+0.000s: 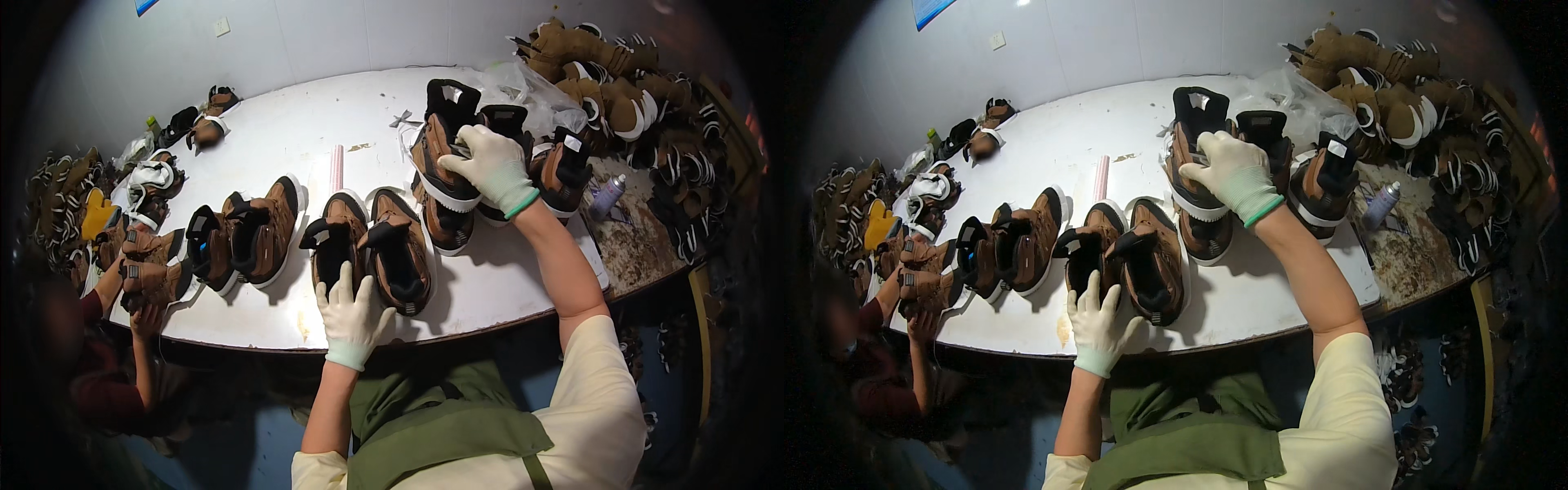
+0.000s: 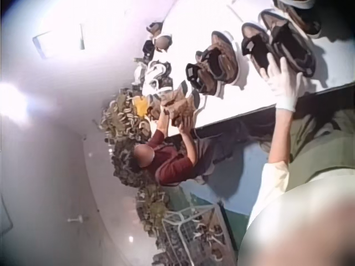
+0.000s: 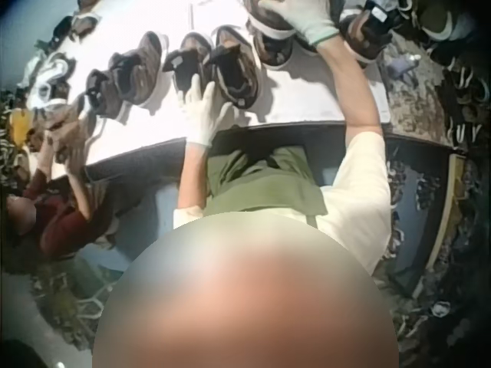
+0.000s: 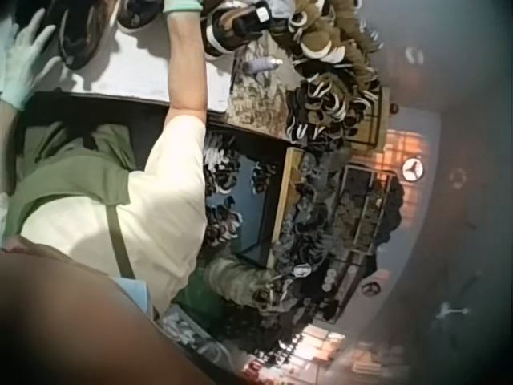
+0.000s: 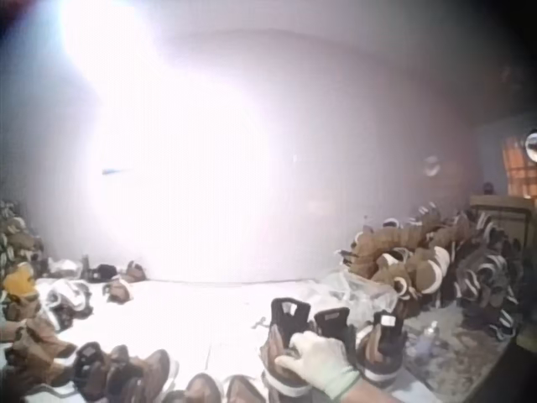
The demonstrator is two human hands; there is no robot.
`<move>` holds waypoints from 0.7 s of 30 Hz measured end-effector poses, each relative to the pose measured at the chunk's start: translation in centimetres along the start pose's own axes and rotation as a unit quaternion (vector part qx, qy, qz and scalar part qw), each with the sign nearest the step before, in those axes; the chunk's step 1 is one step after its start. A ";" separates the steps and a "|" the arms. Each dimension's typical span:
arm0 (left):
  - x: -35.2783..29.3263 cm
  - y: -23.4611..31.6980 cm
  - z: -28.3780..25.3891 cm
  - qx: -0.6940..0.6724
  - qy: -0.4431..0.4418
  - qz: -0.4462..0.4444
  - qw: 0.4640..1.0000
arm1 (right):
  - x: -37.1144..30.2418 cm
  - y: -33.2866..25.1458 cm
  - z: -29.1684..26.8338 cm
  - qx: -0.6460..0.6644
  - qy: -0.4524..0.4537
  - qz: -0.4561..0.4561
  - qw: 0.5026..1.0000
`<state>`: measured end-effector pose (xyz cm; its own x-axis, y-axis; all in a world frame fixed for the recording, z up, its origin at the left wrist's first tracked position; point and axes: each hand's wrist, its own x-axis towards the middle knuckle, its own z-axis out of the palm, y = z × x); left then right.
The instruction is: The person assembles brown hiking boots at a white workbench. They insert white foam strips into the boot uppers, adjust the tongue and collar, and place blue plastic inserts inside. The person handles multiple boots one at a time, rotating them to fit components and arranging finished units on the table.
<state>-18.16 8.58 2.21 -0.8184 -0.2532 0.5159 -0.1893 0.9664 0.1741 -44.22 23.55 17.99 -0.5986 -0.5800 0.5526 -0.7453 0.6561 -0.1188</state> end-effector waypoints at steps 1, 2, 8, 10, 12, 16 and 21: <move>0.2 0.1 0.1 -0.005 0.005 0.008 1.000 | -0.2 -0.1 -0.1 -0.010 -0.005 0.003 1.000; 0.2 0.2 0.0 -0.006 0.003 0.007 1.000 | -0.4 -0.3 -0.1 -0.019 -0.010 0.006 1.000; -0.1 0.1 0.0 -0.012 0.002 0.002 1.000 | -1.4 -2.0 2.1 -0.092 -0.070 -0.012 0.993; -0.1 0.1 -0.1 -0.018 0.003 0.003 1.000 | -1.5 -1.8 2.8 -0.095 -0.064 -0.015 0.993; -0.1 -0.1 0.0 -0.018 -0.003 0.001 1.000 | -1.3 -1.2 3.1 -0.099 -0.062 -0.012 0.993; -0.1 -0.1 -0.3 -0.034 -0.003 0.005 0.999 | -1.6 -1.1 3.7 -0.084 -0.043 -0.018 0.995; -0.6 -1.1 -0.3 -0.054 0.043 0.001 0.998 | -1.3 -0.8 2.4 -0.097 -0.060 -0.019 0.993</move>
<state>-17.30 7.61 2.01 -0.7679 -0.2589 0.5859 -0.1245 0.9576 0.2599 -43.49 22.61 15.37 -0.6100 -0.6523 0.4500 -0.7046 0.7063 0.0687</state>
